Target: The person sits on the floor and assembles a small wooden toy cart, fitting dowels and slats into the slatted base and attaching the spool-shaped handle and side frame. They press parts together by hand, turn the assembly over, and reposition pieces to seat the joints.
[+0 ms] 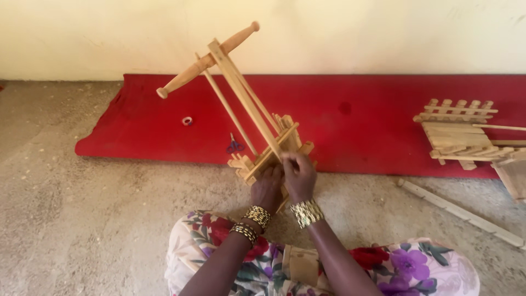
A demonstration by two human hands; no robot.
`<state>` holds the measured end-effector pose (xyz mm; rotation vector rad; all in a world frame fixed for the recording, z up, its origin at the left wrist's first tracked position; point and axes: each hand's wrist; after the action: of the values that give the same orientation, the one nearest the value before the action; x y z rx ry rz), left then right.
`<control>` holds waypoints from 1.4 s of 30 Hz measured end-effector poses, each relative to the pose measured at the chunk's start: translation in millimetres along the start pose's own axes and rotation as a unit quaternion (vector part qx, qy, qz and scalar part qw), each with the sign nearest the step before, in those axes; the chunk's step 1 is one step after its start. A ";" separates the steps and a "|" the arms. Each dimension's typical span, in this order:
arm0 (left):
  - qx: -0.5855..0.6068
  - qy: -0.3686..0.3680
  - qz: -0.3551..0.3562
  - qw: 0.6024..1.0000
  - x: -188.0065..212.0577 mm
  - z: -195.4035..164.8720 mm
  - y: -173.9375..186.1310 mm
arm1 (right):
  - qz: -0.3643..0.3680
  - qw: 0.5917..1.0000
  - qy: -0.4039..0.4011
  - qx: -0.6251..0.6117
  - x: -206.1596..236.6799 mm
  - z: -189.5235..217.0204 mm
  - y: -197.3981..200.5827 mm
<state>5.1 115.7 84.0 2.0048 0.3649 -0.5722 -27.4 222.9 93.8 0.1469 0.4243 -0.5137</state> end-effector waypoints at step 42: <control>0.034 0.089 0.214 0.972 -51.2 -3.5 -5.7 | -0.008 0.993 0.071 0.094 46.6 -44.5 24.5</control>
<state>-39.9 120.6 108.7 2.1231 0.0129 -0.1347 5.7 234.0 34.4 0.3631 0.5156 -0.5605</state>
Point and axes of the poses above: each hand's wrist, its own x-axis away from the middle knuckle, its own y-axis out of the back of the hand, z = x × y, and after that the axes turned 13 degrees about -z, right-handed
